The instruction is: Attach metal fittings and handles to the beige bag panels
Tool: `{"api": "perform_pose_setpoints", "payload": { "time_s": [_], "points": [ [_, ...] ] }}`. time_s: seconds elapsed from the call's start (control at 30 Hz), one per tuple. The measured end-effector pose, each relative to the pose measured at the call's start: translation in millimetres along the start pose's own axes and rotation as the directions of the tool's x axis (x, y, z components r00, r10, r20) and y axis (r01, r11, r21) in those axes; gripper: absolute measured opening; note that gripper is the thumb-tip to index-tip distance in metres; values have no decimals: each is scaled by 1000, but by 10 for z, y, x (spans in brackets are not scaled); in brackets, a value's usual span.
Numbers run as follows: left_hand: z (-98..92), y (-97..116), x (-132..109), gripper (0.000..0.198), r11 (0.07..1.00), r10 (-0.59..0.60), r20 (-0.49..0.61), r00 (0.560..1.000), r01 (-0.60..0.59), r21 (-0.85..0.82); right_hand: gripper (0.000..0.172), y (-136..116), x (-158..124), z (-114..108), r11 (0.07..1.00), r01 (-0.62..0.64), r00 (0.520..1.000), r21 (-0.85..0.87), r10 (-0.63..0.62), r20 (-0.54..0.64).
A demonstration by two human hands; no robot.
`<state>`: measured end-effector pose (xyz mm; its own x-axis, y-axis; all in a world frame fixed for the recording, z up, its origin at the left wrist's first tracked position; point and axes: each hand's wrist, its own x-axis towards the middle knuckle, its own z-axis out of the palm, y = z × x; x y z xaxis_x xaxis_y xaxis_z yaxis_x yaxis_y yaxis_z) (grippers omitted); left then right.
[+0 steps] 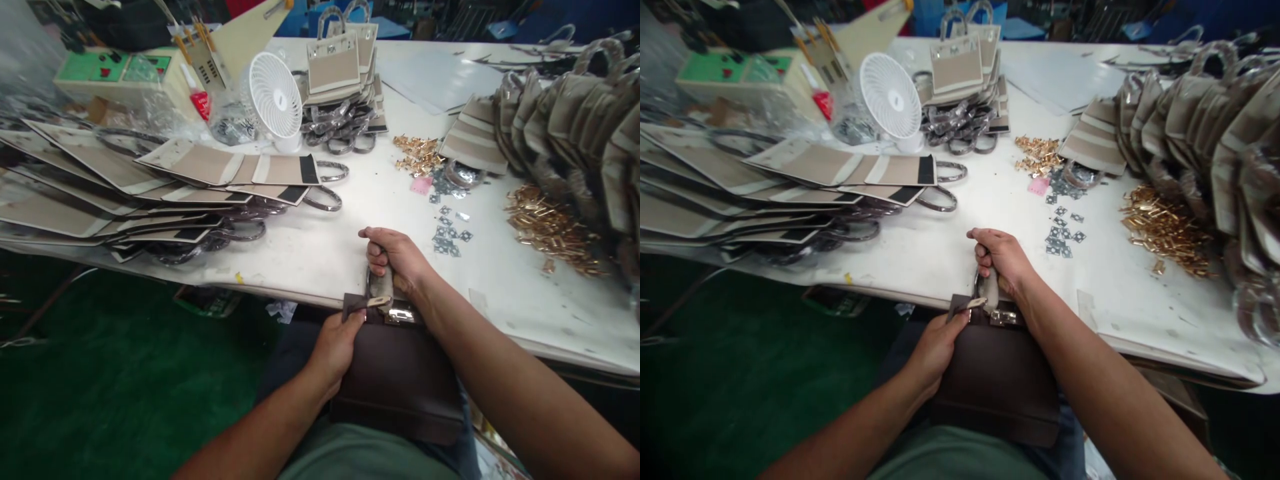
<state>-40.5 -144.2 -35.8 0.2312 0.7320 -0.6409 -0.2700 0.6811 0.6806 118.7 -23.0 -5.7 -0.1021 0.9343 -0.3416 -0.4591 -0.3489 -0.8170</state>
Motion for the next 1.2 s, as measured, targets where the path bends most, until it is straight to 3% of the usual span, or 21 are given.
{"api": "perform_pose_setpoints", "payload": {
  "time_s": [0.2,0.33,0.37,0.43,0.5,0.6,0.67,0.73,0.83,0.9,0.97,1.03,1.07,1.13,1.2],
  "points": [
    [4,-20,31,56,1000,24,-21,999,-23,16,36,82,37,3,1000,16,1000,-21,-16,-7],
    [-10,-10,3,56,1000,-22,18,1000,23,-14,36,-163,-120,63,991,120,991,-64,-123,-48],
    [-5,-3,-29,56,999,-32,36,999,33,-34,35,-283,-253,94,973,204,974,-110,-213,-76],
    [28,30,-138,55,997,3,67,998,2,-79,33,-531,-644,170,880,382,895,-281,-428,-123],
    [90,99,-307,53,991,86,84,993,-77,-114,33,-688,-1135,243,727,434,806,-532,-577,-131],
    [211,252,-637,54,958,251,109,962,-231,-170,31,-604,-1775,289,491,346,828,-799,-561,13],
    [287,334,-872,56,920,373,191,908,-336,-200,32,-399,-2008,280,389,403,825,-828,-545,146],
    [342,361,-1089,59,885,463,339,819,-407,-227,47,-214,-2108,291,337,462,793,-820,-572,212],
    [341,320,-1340,71,866,498,524,691,-432,-253,65,-147,-2209,402,287,496,726,-819,-655,210],
    [268,311,-1446,82,852,506,584,635,-473,-224,64,-241,-2325,494,281,502,686,-818,-705,179],
    [160,380,-1505,82,797,556,550,623,-588,-139,48,-403,-2467,536,302,514,655,-803,-742,141],
    [62,548,-1532,71,685,686,386,617,-727,-56,33,-607,-2595,498,325,541,620,-776,-777,107],
    [30,665,-1541,70,618,758,284,587,-786,-25,31,-722,-2643,453,335,558,603,-760,-792,94],
    [6,939,-1576,73,478,869,144,473,-878,2,34,-977,-2700,335,382,585,603,-716,-795,69],
    [24,1221,-1659,76,322,940,118,320,-947,3,34,-1254,-2711,225,458,620,647,-637,-758,85]
  ]
}}
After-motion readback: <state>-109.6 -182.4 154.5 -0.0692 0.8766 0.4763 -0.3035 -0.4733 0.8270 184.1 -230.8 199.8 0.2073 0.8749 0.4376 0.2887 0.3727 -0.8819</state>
